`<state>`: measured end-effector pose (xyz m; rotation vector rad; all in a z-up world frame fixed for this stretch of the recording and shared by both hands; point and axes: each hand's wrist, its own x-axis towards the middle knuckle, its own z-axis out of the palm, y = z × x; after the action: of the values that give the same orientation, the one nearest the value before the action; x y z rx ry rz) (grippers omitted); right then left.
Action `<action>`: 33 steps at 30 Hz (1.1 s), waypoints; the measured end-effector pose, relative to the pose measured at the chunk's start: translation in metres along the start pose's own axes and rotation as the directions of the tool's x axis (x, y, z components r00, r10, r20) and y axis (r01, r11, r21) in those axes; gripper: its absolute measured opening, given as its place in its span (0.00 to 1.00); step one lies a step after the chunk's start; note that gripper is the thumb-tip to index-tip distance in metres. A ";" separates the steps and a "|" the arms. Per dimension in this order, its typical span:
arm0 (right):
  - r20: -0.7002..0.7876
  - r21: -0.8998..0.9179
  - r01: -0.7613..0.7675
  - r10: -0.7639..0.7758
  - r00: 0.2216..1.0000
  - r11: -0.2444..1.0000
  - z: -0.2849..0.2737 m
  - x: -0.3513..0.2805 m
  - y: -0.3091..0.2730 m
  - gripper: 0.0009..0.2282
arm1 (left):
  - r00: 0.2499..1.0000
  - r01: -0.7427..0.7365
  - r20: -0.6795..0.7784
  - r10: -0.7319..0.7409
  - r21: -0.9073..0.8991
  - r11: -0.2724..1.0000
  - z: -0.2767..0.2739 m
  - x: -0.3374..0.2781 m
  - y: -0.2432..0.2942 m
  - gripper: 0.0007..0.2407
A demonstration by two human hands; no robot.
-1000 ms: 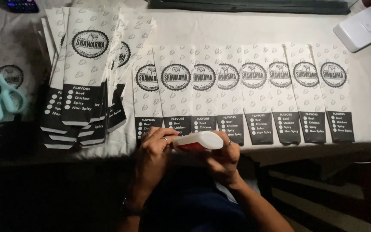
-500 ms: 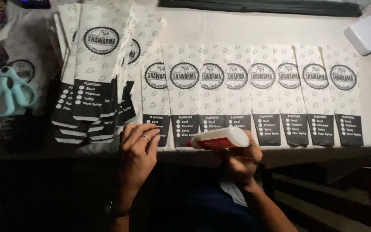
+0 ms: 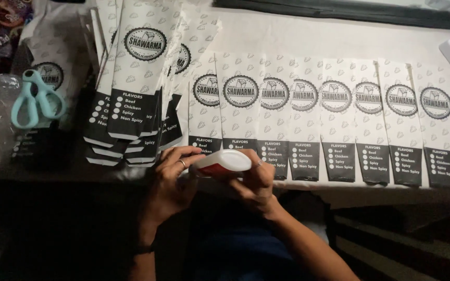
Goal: Assembling paper shawarma cones by laying them out in batches and applying glue to the edges for sealing.
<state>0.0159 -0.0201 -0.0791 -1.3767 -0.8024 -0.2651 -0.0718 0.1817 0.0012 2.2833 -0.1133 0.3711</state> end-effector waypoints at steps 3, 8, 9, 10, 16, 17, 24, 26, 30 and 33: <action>0.016 -0.085 -0.031 0.032 0.999 0.996 0.007 0.008 -0.012 0.17 | 1.000 -0.017 0.000 0.017 -0.014 1.000 0.002 -0.004 -0.009 0.14; -0.015 0.067 -0.397 0.398 0.917 0.916 -0.034 -0.012 -0.032 0.16 | 0.999 0.033 0.019 -0.032 -0.078 0.996 -0.003 0.001 -0.003 0.15; -0.051 0.036 -0.404 0.406 0.913 0.914 -0.049 -0.014 -0.035 0.14 | 0.999 0.045 0.020 -0.043 -0.103 0.994 -0.003 0.002 -0.003 0.14; -0.051 0.035 -0.404 0.405 0.913 0.914 -0.049 -0.009 -0.037 0.14 | 0.999 0.044 0.019 -0.043 -0.104 0.994 0.000 0.001 -0.005 0.14; -0.069 -0.026 -0.132 0.130 0.989 0.991 -0.039 -0.009 -0.024 0.16 | 0.993 0.088 -0.065 -0.096 -0.115 0.990 0.010 -0.001 -0.006 0.10; -0.068 -0.087 -0.091 0.086 0.994 0.992 -0.035 -0.011 -0.019 0.17 | 0.992 0.097 -0.072 -0.106 -0.126 0.987 0.012 -0.002 -0.007 0.10; -0.036 -0.052 -0.031 0.029 0.999 0.998 0.008 0.011 -0.026 0.17 | 0.991 0.037 -0.122 -0.049 -0.100 0.994 0.027 -0.010 -0.035 0.11; -0.023 -0.052 -0.031 0.029 0.999 0.998 0.000 0.000 -0.014 0.19 | 0.993 0.063 -0.095 -0.071 -0.090 0.994 0.012 -0.006 -0.010 0.12; -0.060 0.225 -0.364 0.385 0.921 0.904 -0.049 -0.068 0.025 0.14 | 0.992 0.067 -0.102 -0.072 -0.053 0.996 0.006 0.001 0.008 0.16; -0.163 0.074 -0.377 0.384 0.909 0.923 -0.039 -0.002 -0.064 0.10 | 0.993 -0.042 -0.112 0.046 0.042 0.998 0.008 0.000 0.008 0.17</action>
<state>-0.0106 -0.0714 -0.0312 -1.4178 -0.3782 -0.0603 -0.0716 0.1706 0.0019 2.2960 -0.0993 0.5291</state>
